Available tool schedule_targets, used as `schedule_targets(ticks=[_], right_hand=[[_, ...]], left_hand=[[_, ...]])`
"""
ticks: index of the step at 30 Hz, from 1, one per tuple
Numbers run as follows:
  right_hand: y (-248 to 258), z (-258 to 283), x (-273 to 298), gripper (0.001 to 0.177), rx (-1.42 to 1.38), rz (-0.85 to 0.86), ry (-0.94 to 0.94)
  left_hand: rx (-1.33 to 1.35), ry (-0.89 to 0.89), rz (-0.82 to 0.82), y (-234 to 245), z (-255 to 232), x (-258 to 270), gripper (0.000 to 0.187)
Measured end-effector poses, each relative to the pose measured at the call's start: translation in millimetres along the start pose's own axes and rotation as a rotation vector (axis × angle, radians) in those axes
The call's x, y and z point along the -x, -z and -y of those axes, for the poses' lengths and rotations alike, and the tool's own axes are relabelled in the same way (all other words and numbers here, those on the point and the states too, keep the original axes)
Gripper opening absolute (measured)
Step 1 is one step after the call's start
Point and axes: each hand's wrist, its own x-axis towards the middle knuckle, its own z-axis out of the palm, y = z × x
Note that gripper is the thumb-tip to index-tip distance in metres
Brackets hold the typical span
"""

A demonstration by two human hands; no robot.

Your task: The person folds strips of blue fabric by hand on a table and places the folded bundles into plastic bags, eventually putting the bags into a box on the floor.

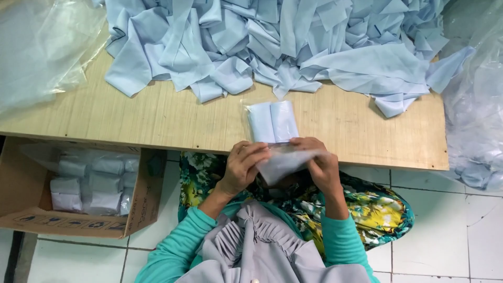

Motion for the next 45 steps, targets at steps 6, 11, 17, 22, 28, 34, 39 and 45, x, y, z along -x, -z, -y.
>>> schedule_targets(ticks=[6, 11, 17, 22, 28, 34, 39, 45], right_hand=[[-21.5, -1.6, -22.4, 0.022, 0.179, -0.097, -0.211], [-32.7, -9.4, -30.7, 0.022, 0.215, -0.142, -0.223], [-36.0, -16.8, -27.7, 0.018, 0.219, -0.186, -0.152], [-36.3, -22.3, -26.2, 0.016, 0.184, -0.173, -0.178], [-54.0, -24.9, -29.3, 0.013, 0.115, -0.204, -0.349], [-58.6, 3.9, -42.5, 0.027, 0.06, -0.181, -0.386], [-54.7, -18.8, -46.0, 0.057, 0.084, -0.167, -0.43], [-52.8, -2.7, -41.8, 0.054, 0.353, -0.074, 0.122]], left_hand=[[0.032, 0.267, -0.078, 7.2, 0.0, -13.6, 0.015], [0.121, 0.438, -0.107, 9.4, -10.5, -32.2, 0.02], [0.024, 0.352, -0.192, 6.1, 0.6, -0.9, 0.018], [0.12, 0.32, -0.162, 9.7, 4.0, -3.3, 0.025], [-0.355, 0.095, 0.186, 21.0, 8.9, -14.7, 0.064], [-0.503, -0.131, 0.401, 40.1, 41.8, -26.3, 0.06], [-0.529, -0.295, 0.357, 37.2, 60.0, -28.3, 0.041], [-0.46, -0.26, 0.282, 34.9, 65.5, -30.8, 0.035]])
